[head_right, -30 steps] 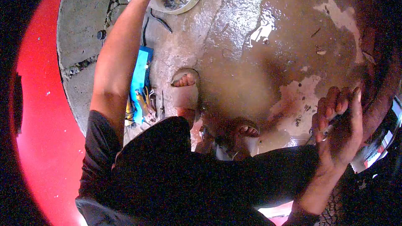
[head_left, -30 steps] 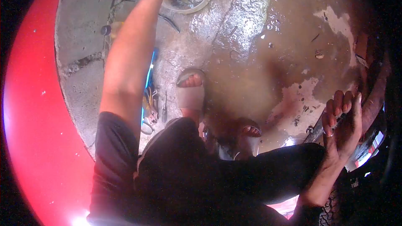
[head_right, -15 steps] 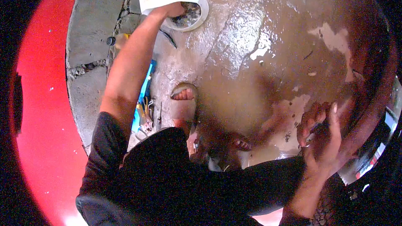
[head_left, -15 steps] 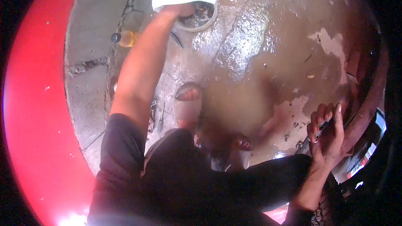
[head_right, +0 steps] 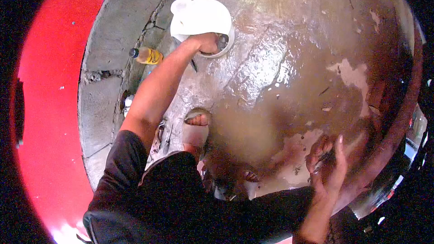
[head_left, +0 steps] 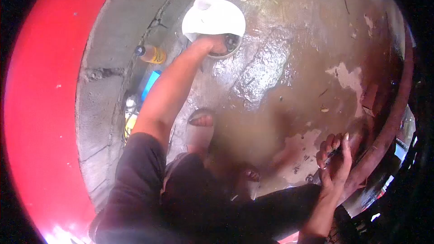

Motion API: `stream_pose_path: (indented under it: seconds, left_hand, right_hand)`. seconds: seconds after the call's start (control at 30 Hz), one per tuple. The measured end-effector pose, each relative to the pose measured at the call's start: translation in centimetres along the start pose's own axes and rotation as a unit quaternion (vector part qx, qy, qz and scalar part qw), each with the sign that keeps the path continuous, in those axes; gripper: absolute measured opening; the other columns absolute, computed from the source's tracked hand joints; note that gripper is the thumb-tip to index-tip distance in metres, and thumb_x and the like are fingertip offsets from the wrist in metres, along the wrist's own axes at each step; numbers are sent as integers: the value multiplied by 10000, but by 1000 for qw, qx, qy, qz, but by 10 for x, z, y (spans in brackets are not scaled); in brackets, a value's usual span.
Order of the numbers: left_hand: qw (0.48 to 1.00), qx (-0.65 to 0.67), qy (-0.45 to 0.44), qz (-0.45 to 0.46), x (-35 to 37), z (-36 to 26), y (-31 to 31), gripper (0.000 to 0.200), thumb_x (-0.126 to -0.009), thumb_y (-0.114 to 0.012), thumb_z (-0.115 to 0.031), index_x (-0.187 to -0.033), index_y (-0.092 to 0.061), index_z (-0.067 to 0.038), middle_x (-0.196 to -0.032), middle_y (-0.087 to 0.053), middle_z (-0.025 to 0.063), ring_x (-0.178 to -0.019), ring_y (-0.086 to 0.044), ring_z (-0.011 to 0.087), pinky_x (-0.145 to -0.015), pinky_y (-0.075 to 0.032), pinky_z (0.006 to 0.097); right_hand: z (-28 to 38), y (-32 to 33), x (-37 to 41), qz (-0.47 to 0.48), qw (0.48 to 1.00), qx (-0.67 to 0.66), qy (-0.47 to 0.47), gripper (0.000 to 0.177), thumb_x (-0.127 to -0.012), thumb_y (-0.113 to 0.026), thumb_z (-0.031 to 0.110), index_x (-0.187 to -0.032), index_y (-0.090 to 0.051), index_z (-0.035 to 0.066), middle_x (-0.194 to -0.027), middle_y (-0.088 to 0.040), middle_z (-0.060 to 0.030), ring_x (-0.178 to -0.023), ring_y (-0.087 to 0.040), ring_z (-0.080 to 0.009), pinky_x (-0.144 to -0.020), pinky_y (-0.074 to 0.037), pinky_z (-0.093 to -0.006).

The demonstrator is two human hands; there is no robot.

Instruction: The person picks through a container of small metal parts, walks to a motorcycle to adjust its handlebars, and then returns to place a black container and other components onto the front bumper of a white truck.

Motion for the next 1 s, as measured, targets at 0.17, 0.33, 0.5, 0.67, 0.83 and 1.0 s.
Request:
stream_pose_path:
  seconds: [0.17,0.33,0.5,0.67,0.83,1.0]
  left_hand:
    - [1000,5,-13,-3,-24,21,-49,588,-781,-593,-379,-1273,-541,-60,-1174,-600,192,-1074,-576,295,-984,-414,370]
    - [999,13,-25,-16,-23,15,-67,605,-819,-545,-428,-1314,-497,-84,-1230,-561,188,-1136,-531,289,-1008,-392,368]
    - [998,19,-36,-51,-28,6,-77,622,-856,-497,-477,-1354,-452,-107,-1286,-523,184,-1197,-485,283,-1032,-369,367]
    - [976,-30,13,-214,-33,14,-83,640,-893,-448,-527,-1395,-408,-131,-1343,-485,179,-1259,-440,277,-1056,-347,365]
    - [919,-107,98,-365,-24,26,-73,636,-901,-438,-537,-1390,-404,-132,-1350,-477,180,-1270,-430,278,-1057,-344,367]
    - [915,-95,116,-375,-30,32,-60,597,-865,-485,-491,-1317,-461,-102,-1285,-517,188,-1207,-474,290,-1023,-368,373]
  right_hand:
    - [-1,-6,-4,35,999,9,21,337,-994,-417,362,-777,-457,107,-669,-464,-28,-481,-471,-148,-357,-367,-258]
    - [-5,-15,-6,30,999,22,13,350,-993,-415,369,-761,-453,110,-661,-461,-27,-477,-468,-150,-356,-361,-262]
    - [-48,-26,-37,-2,981,168,-99,321,-928,-538,394,-764,-541,119,-609,-524,-15,-441,-467,-136,-379,-349,-258]
    - [-111,-114,-95,133,946,248,-159,331,-906,-593,385,-761,-554,90,-596,-506,-29,-460,-447,-129,-397,-322,-277]
    - [-146,-166,-123,114,961,216,-127,324,-932,-553,361,-767,-541,82,-633,-519,-21,-483,-443,-124,-413,-334,-275]
    - [-197,-160,-155,90,961,197,-169,369,-947,-523,389,-747,-534,79,-613,-516,-22,-481,-443,-141,-422,-338,-289]
Point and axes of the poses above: each hand's wrist, its own x-axis away from the middle knuckle, its own y-axis out of the back of the hand, z = x × y, the point moved 7 cm from there along -x, towards the middle knuckle
